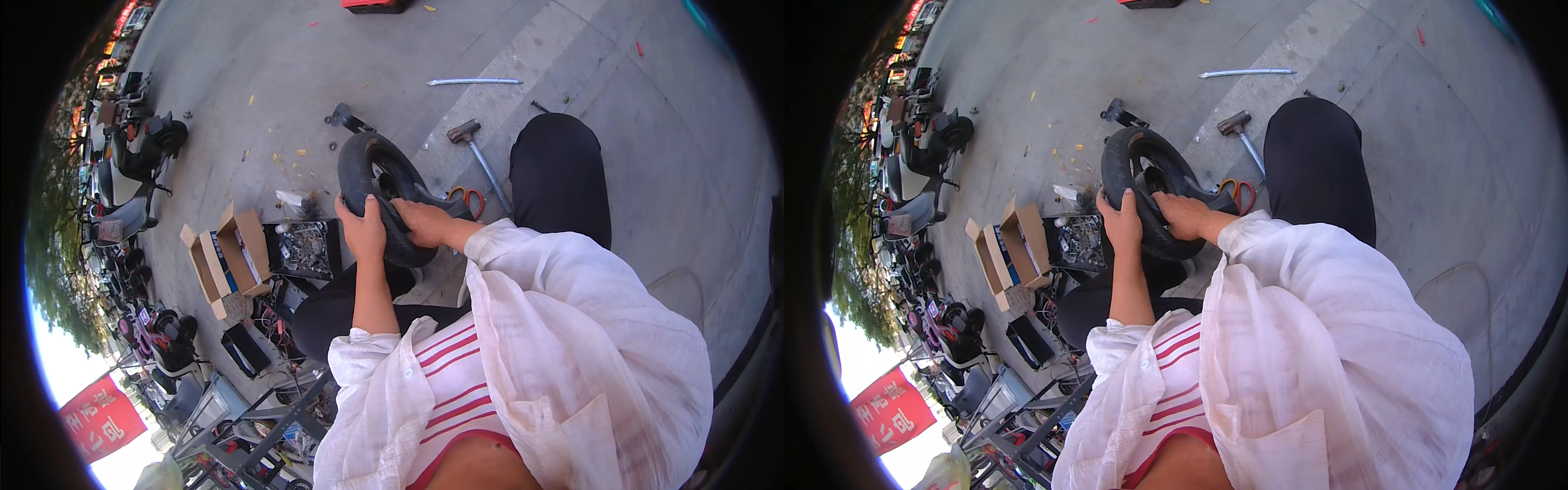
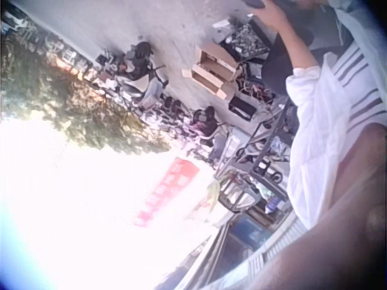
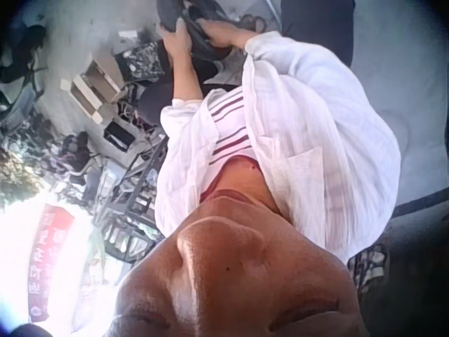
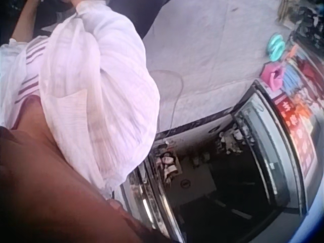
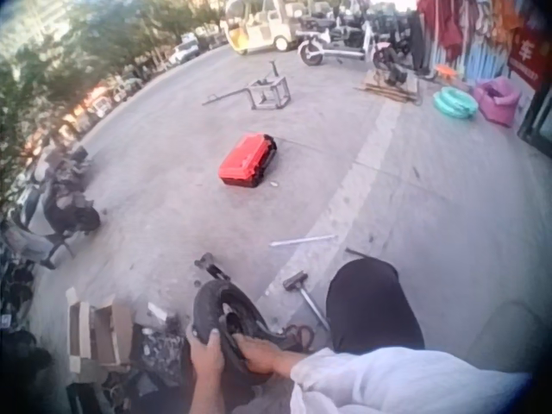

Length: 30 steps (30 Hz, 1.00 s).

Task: The person removes a tire from a wheel rim, inspects the tire and rim, and then attempts to reseat the tire onto the rim using a metal tire lever. The person repeatedly manipulates the tire and rim, trying to fit the tire bead back onto the rim.

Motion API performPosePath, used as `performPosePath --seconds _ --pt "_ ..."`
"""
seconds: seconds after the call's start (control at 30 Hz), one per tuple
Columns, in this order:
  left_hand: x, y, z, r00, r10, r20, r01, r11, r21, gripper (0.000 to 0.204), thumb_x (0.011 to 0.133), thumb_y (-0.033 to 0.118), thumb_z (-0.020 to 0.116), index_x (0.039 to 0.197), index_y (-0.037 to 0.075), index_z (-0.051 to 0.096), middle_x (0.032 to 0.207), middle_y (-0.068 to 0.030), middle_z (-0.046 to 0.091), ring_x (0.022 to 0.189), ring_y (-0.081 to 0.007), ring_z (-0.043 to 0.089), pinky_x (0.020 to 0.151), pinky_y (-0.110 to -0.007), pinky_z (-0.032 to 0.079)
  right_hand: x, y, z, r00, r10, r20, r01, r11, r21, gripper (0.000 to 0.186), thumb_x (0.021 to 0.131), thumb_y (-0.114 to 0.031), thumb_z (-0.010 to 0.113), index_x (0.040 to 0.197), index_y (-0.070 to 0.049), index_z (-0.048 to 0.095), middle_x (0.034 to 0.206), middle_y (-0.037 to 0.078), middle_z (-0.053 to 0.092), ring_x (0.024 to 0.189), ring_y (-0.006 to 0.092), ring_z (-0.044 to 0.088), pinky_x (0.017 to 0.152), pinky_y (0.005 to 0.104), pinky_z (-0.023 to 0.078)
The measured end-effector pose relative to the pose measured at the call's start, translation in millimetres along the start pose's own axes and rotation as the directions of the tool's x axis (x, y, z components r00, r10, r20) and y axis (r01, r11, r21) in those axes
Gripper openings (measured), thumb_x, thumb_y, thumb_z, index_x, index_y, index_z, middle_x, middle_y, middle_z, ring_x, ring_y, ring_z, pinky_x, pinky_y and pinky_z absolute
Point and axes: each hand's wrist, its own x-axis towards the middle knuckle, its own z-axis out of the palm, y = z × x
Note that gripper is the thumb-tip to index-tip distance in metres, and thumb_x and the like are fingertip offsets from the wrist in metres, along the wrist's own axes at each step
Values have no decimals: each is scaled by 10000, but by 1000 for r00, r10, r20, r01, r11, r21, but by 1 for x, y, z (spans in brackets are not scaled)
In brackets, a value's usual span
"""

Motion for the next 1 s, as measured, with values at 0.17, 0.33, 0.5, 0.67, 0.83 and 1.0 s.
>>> performPosePath --seconds 0.17,0.33,0.5,0.67,0.83,1.0 --pt "-6 9 7 994 -32 -101 53 975 216 791 843 489 669 1409 10 394 1292 -273 556 1163 -442 562 965 -488 440 2 3 6 1000 22 -15 -23 993 -116 527 755 -174 745 1167 -29 449 1060 221 658 970 389 667 806 484 533" --pt "-4 19 9 994 -19 -109 49 959 278 794 844 518 683 1381 -7 425 1276 -270 571 1159 -434 570 972 -464 442 6 6 2 999 43 -30 -48 985 -168 503 736 -234 783 1086 -45 475 906 181 690 852 389 690 713 474 551" --pt "1 5 12 994 18 -112 8 973 229 794 852 488 687 1378 -44 421 1292 -283 551 1168 -445 556 978 -479 438 18 13 0 996 74 39 -66 980 -186 496 721 -250 797 1064 -52 500 849 172 693 824 365 697 691 457 554" --pt "1 6 13 993 60 -100 -40 982 184 791 856 448 696 1378 -73 408 1286 -297 541 1172 -448 547 982 -474 435 27 45 19 996 -49 -73 34 982 -187 478 701 -226 796 1045 -66 506 879 143 696 804 342 697 687 441 556" --pt "10 13 17 998 41 -50 -32 985 171 779 857 419 702 1384 -70 403 1282 -303 539 1177 -457 542 988 -464 433 43 78 23 993 -40 -109 18 981 -192 437 704 -179 788 1020 -84 501 869 130 675 835 342 683 704 442 540" --pt "12 19 21 998 49 -28 -44 987 154 763 867 387 705 1392 -73 398 1301 -294 533 1179 -415 549 1008 -432 422 50 103 22 988 112 -106 -127 981 -146 364 763 -186 737 1022 -90 500 875 156 685 835 359 681 705 457 529"
